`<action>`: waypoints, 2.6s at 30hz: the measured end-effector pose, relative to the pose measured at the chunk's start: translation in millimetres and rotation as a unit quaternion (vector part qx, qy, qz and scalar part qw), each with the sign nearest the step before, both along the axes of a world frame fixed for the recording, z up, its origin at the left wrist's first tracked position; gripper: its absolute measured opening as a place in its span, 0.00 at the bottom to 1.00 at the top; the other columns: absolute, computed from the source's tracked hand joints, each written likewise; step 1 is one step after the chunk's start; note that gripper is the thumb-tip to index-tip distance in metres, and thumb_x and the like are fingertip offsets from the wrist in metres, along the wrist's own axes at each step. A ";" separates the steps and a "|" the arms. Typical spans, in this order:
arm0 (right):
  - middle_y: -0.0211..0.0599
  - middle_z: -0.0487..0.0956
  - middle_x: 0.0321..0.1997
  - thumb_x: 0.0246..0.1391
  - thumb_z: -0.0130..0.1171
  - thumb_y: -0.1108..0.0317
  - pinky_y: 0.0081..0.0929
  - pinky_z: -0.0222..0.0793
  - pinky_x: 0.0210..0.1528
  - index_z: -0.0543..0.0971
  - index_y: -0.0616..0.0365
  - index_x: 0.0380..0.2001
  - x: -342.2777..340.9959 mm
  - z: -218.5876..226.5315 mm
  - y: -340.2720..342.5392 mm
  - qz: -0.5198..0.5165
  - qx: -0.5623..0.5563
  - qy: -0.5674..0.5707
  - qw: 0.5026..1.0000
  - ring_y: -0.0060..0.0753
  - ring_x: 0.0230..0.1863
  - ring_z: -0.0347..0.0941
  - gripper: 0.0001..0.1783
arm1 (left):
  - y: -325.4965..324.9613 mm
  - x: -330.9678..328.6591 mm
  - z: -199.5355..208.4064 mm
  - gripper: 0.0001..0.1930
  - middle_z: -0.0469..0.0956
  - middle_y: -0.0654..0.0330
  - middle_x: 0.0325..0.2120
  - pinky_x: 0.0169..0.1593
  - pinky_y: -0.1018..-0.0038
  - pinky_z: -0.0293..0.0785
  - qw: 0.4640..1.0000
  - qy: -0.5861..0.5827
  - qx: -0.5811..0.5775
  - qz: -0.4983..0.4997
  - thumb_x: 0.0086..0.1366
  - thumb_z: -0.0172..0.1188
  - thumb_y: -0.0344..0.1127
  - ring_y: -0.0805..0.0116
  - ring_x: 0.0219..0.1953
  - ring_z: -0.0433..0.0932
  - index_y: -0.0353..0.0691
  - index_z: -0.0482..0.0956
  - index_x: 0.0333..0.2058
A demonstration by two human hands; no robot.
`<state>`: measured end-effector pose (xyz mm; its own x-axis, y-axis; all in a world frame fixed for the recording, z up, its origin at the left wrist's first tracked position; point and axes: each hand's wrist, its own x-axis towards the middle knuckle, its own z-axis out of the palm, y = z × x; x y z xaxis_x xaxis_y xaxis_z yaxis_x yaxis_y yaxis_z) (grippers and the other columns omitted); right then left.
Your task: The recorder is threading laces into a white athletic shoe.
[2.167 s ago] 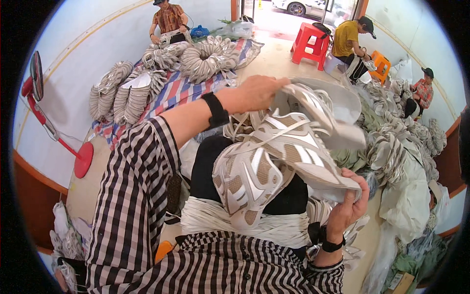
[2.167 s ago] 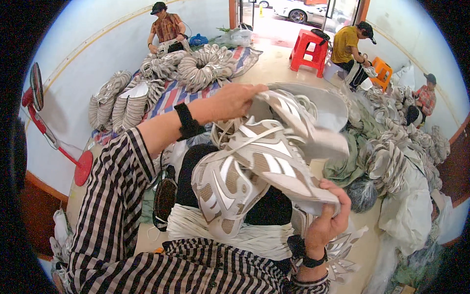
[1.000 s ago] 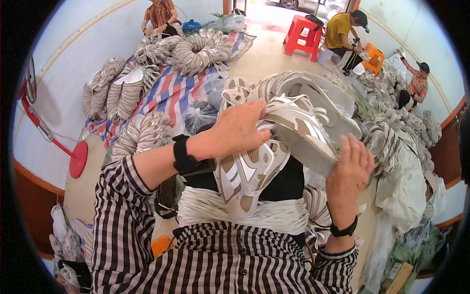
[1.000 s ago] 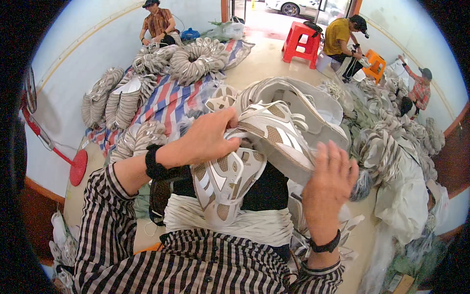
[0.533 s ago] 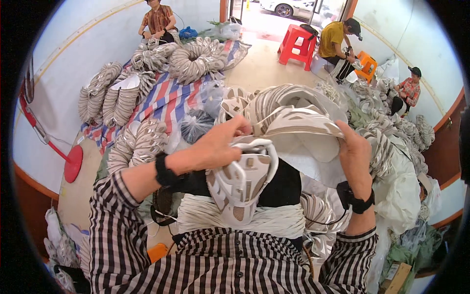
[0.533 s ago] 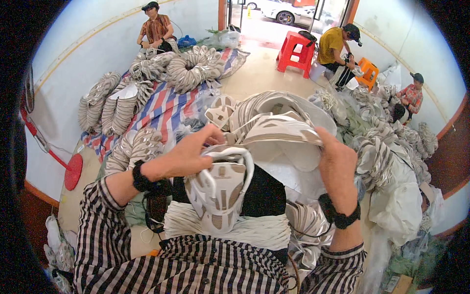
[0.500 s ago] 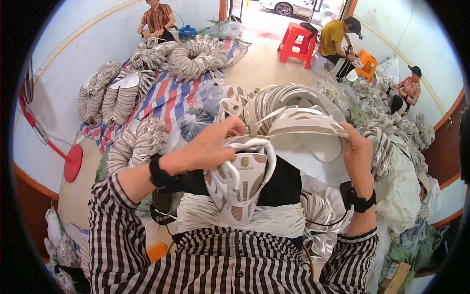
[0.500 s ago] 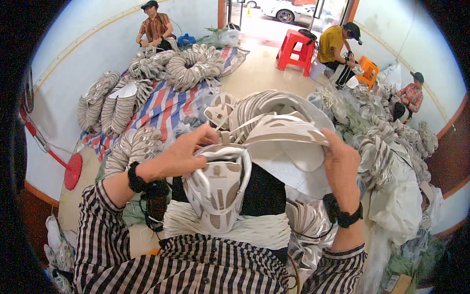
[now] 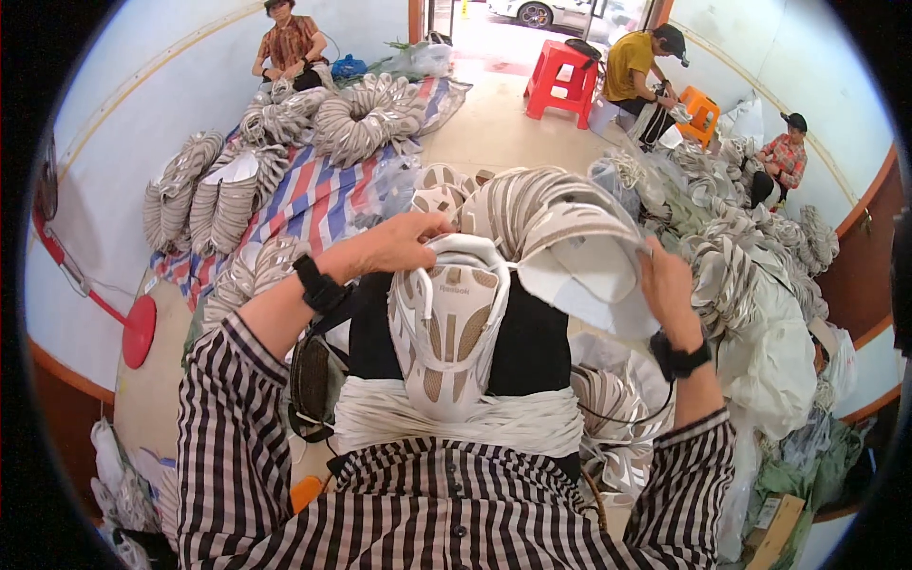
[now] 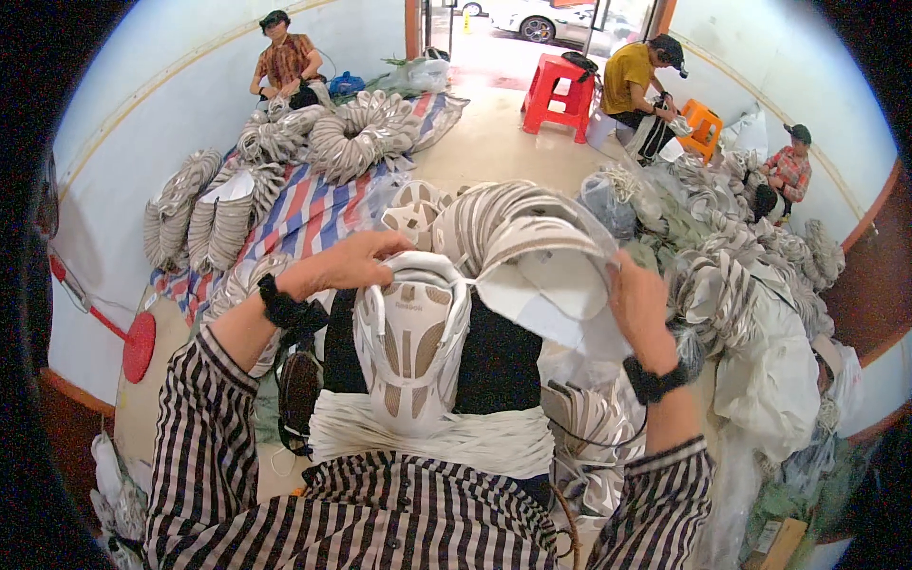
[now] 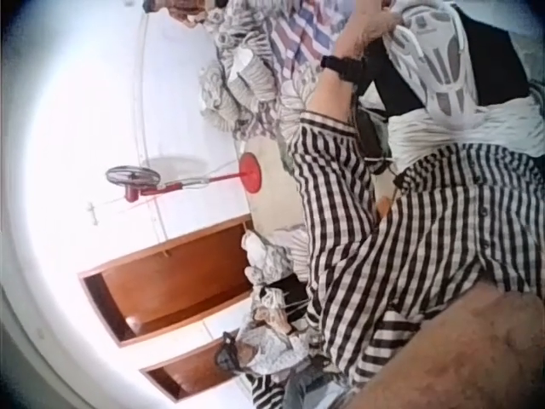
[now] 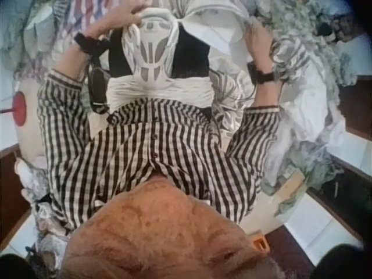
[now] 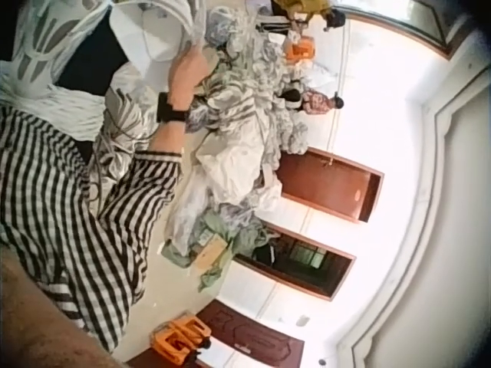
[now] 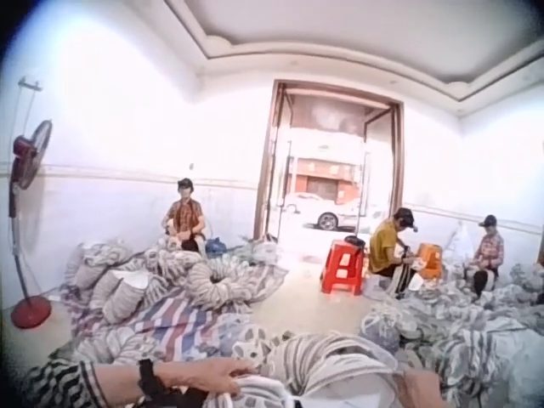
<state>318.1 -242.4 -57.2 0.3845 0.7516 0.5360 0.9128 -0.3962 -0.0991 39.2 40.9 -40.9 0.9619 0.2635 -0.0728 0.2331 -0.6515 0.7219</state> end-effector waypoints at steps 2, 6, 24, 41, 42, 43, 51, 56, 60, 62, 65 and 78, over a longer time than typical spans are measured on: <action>0.54 0.75 0.23 0.56 0.52 0.69 0.51 0.65 0.28 0.70 0.57 0.37 -12.1 -17.5 -15.5 -0.019 0.005 0.016 1.000 0.61 0.27 0.72 0.06 | -7.4 -0.7 8.0 0.22 0.78 0.55 0.40 0.47 0.71 0.70 1.000 0.009 0.005 0.003 0.51 0.55 0.28 0.67 0.41 0.75 0.37 0.72 0.49; 0.54 0.75 0.26 0.54 0.53 0.72 0.47 0.66 0.29 0.68 0.59 0.43 -12.7 -39.2 -29.3 -0.057 -0.006 0.032 0.998 0.60 0.29 0.73 0.13 | -10.1 7.9 5.4 0.23 0.78 0.56 0.38 0.46 0.73 0.70 1.000 0.009 0.011 -0.003 0.51 0.55 0.28 0.67 0.40 0.75 0.36 0.72 0.49; 0.37 0.74 0.50 0.42 0.52 0.76 0.48 0.51 0.63 0.74 0.57 0.43 -7.0 -13.3 -5.0 0.094 -0.007 -0.145 0.985 0.40 0.60 0.64 0.20 | -5.0 2.3 0.4 0.22 0.76 0.62 0.35 0.44 0.76 0.68 0.995 -0.031 -0.085 -0.037 0.50 0.55 0.25 0.73 0.38 0.73 0.35 0.72 0.48; 0.37 0.75 0.50 0.38 0.62 0.78 0.50 0.46 0.66 0.73 0.58 0.45 -132.6 19.6 -80.2 0.047 -0.084 -0.012 0.995 0.42 0.57 0.66 0.26 | -3.0 -2.5 -6.3 0.20 0.76 0.62 0.37 0.46 0.77 0.66 0.991 -0.059 -0.117 -0.014 0.52 0.54 0.31 0.75 0.40 0.71 0.36 0.73 0.46; 0.38 0.75 0.50 0.39 0.62 0.77 0.50 0.48 0.65 0.73 0.59 0.45 -140.2 18.6 -76.2 0.081 -0.030 -0.003 0.996 0.42 0.57 0.66 0.25 | -3.3 -1.1 -4.0 0.19 0.76 0.62 0.36 0.46 0.77 0.66 0.992 -0.051 -0.113 -0.021 0.52 0.54 0.30 0.75 0.40 0.71 0.35 0.73 0.45; 0.38 0.75 0.50 0.40 0.62 0.77 0.50 0.50 0.64 0.73 0.60 0.45 -147.6 17.5 -72.1 0.112 0.025 0.005 0.993 0.42 0.56 0.66 0.24 | -3.0 2.0 -2.8 0.19 0.76 0.63 0.36 0.46 0.78 0.66 0.993 -0.043 -0.109 -0.031 0.52 0.54 0.30 0.75 0.40 0.71 0.35 0.74 0.45; 0.56 0.70 0.55 0.50 0.57 0.71 0.45 0.59 0.59 0.69 0.64 0.54 -50.7 -34.5 81.4 0.110 0.094 0.065 0.987 0.59 0.56 0.66 0.27 | 31.6 24.8 -27.2 0.18 0.76 0.65 0.30 0.35 0.80 0.67 0.971 -0.055 -0.231 0.011 0.49 0.57 0.28 0.77 0.31 0.71 0.34 0.78 0.42; 0.57 0.72 0.51 0.52 0.54 0.70 0.44 0.60 0.57 0.70 0.65 0.51 -38.2 -45.4 100.2 0.091 0.019 0.089 0.992 0.59 0.54 0.66 0.22 | 34.0 25.6 -44.7 0.20 0.76 0.65 0.32 0.34 0.80 0.67 0.960 -0.053 -0.272 0.034 0.52 0.57 0.30 0.79 0.29 0.71 0.33 0.77 0.46; 0.54 0.74 0.48 0.50 0.56 0.74 0.44 0.63 0.55 0.72 0.63 0.46 -84.5 -19.8 57.3 0.168 0.044 0.090 0.981 0.59 0.51 0.68 0.18 | 25.9 10.0 -53.0 0.19 0.77 0.62 0.36 0.38 0.80 0.69 0.944 -0.095 -0.311 0.050 0.57 0.57 0.33 0.78 0.33 0.73 0.33 0.76 0.47; 0.52 0.75 0.46 0.48 0.57 0.76 0.42 0.64 0.54 0.73 0.63 0.45 -114.6 -10.0 30.8 0.183 0.037 0.092 0.978 0.57 0.51 0.69 0.17 | 24.3 7.9 -57.8 0.18 0.78 0.62 0.38 0.42 0.81 0.70 0.917 -0.096 -0.378 0.079 0.60 0.57 0.36 0.78 0.36 0.73 0.35 0.76 0.48; 0.46 0.75 0.43 0.44 0.60 0.78 0.38 0.68 0.50 0.74 0.62 0.40 -160.9 -4.7 0.6 0.268 0.000 0.164 0.949 0.51 0.48 0.71 0.16 | 24.1 4.8 -51.6 0.17 0.78 0.62 0.40 0.45 0.79 0.70 0.917 -0.092 -0.380 0.077 0.62 0.57 0.38 0.76 0.40 0.74 0.35 0.76 0.47; 0.36 0.74 0.35 0.43 0.59 0.73 0.35 0.65 0.43 0.75 0.58 0.33 -212.6 -43.5 -31.5 0.324 -0.094 0.173 0.925 0.40 0.40 0.69 0.11 | -98.4 -150.9 -46.9 0.07 0.78 0.58 0.30 0.40 0.74 0.72 0.992 -0.125 -0.007 0.016 0.55 0.58 0.23 0.67 0.34 0.77 0.35 0.77 0.34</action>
<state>105.5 -273.9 -100.7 -0.0551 0.9517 0.3021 0.8909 0.1835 -0.4155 -111.8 -57.5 -87.8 0.9414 0.2948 0.1636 0.0656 -0.6360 0.7689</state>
